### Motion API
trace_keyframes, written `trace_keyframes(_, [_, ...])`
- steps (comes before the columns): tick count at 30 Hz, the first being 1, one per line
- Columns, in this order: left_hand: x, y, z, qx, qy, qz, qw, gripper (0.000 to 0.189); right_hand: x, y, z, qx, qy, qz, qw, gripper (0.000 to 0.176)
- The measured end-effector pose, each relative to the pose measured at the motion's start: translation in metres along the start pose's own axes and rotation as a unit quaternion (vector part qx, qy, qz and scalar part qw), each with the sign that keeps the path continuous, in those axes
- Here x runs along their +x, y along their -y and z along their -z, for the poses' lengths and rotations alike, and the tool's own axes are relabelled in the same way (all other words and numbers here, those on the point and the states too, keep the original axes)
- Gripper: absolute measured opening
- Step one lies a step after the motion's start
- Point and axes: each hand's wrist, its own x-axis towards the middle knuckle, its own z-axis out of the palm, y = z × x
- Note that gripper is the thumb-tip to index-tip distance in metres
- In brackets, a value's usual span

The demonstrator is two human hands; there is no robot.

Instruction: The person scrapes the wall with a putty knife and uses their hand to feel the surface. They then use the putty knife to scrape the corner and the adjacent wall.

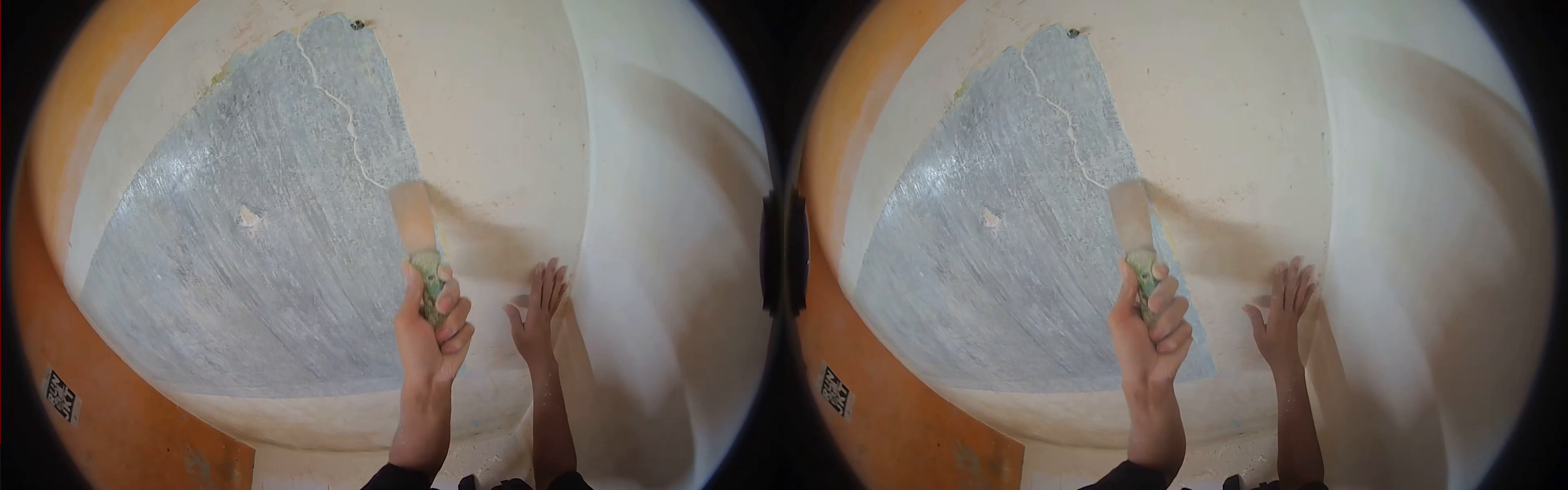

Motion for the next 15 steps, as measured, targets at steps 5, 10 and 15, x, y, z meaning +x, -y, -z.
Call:
trace_keyframes(5, [-0.008, 0.004, 0.001, -0.01, -0.025, -0.005, 1.0, 0.041, -0.02, -0.029, -0.022, 0.037, 0.067, -0.015, 0.997, 0.086])
trace_keyframes(10, [-0.002, 0.006, -0.006, -0.015, -0.011, -0.016, 1.0, 0.042, -0.021, -0.038, -0.018, 0.034, 0.124, -0.004, 0.992, 0.089])
trace_keyframes(15, [-0.002, 0.016, -0.01, -0.009, -0.032, -0.035, 0.999, 0.039, -0.023, -0.044, -0.021, 0.031, 0.136, 0.001, 0.99, 0.09])
